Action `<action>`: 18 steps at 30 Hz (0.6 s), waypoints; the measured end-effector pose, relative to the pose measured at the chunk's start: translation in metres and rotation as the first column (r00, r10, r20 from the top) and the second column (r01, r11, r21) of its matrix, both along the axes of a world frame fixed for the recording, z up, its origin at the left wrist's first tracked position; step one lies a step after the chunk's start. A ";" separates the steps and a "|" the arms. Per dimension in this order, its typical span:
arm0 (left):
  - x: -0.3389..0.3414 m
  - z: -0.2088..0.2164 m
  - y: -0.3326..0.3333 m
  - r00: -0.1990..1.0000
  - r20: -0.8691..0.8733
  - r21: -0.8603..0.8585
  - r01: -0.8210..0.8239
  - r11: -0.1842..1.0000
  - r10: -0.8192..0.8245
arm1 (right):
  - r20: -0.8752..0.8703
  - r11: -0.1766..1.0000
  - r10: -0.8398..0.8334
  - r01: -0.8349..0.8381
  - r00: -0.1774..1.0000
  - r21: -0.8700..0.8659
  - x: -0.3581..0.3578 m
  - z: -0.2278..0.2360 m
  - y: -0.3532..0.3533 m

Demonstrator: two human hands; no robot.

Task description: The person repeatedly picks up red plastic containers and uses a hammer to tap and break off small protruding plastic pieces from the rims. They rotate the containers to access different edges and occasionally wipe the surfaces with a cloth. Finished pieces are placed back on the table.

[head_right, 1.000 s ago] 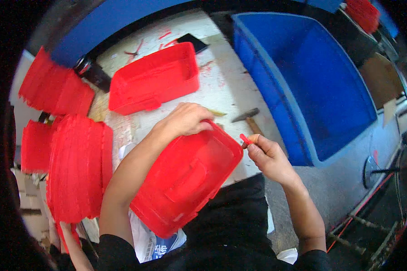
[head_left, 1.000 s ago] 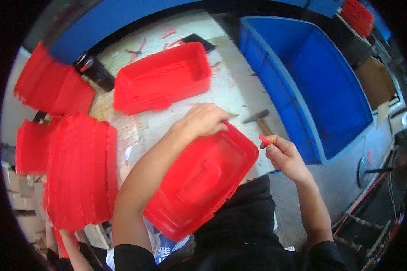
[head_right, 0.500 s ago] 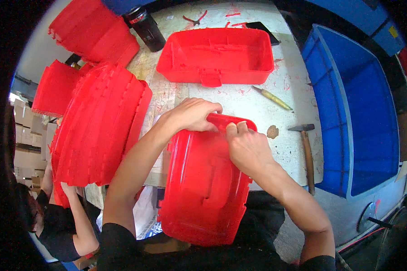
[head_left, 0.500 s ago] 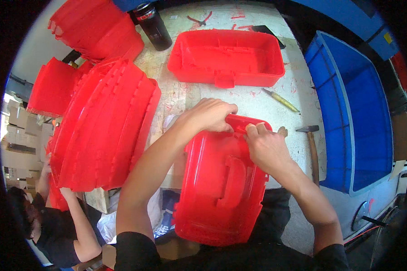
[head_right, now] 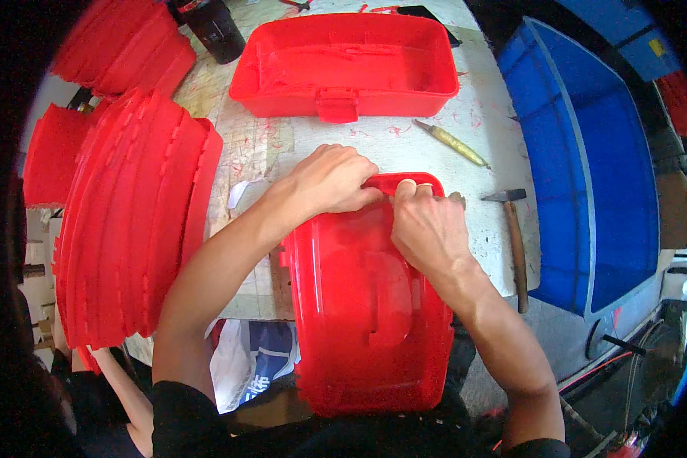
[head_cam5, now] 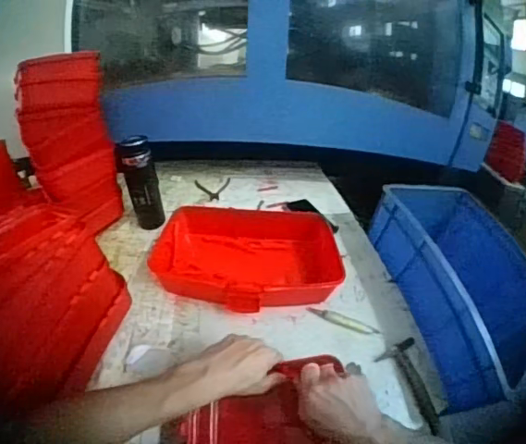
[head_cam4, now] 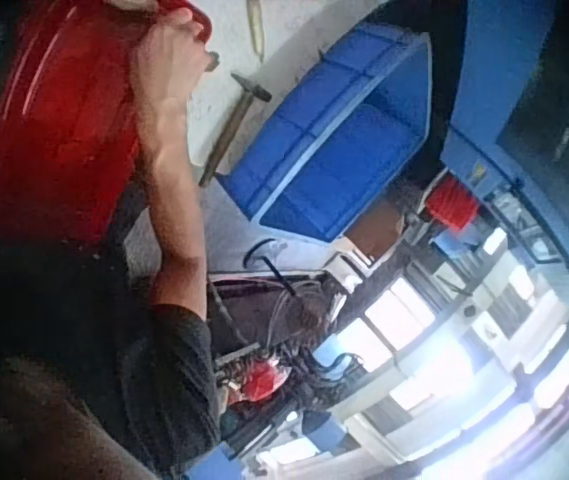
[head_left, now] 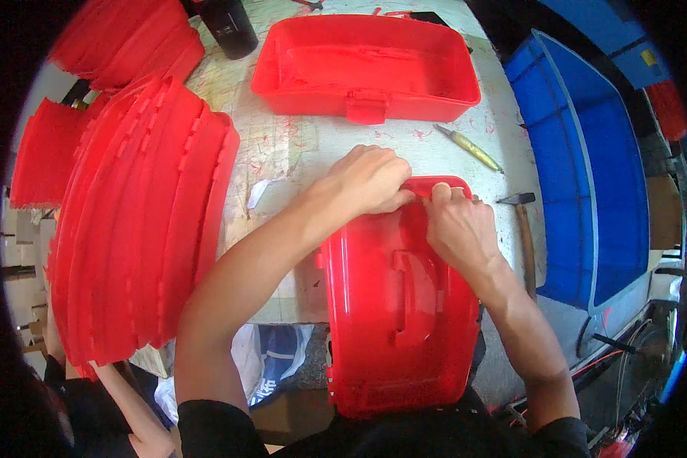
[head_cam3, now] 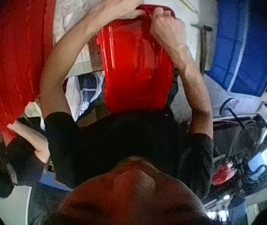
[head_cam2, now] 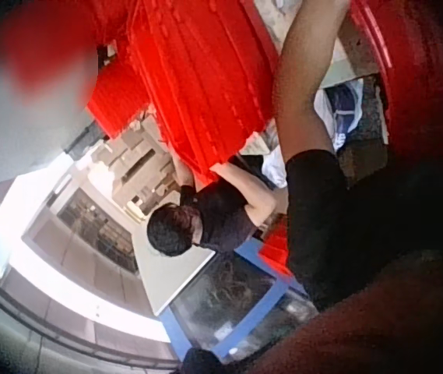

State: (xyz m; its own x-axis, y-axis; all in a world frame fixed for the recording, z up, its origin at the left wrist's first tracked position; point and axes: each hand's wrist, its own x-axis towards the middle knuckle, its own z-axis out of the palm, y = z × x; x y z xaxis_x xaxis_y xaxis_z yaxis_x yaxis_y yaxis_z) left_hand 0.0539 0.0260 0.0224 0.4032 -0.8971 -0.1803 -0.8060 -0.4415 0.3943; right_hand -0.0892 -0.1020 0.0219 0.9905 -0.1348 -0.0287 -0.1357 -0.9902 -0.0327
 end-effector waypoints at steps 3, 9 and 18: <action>-0.004 -0.001 0.000 1.000 0.022 0.023 0.012 1.000 -0.012 | -0.092 0.996 -0.046 0.053 0.995 0.078 0.002 0.004 0.002; -0.008 -0.001 -0.001 0.993 0.092 -0.044 0.082 0.996 -0.078 | -0.450 0.567 -0.096 0.420 0.888 0.708 0.025 0.017 -0.023; -0.009 -0.001 -0.004 0.996 0.035 -0.010 0.088 0.996 -0.088 | -0.673 -0.294 -0.127 0.620 0.729 0.727 0.015 0.008 -0.016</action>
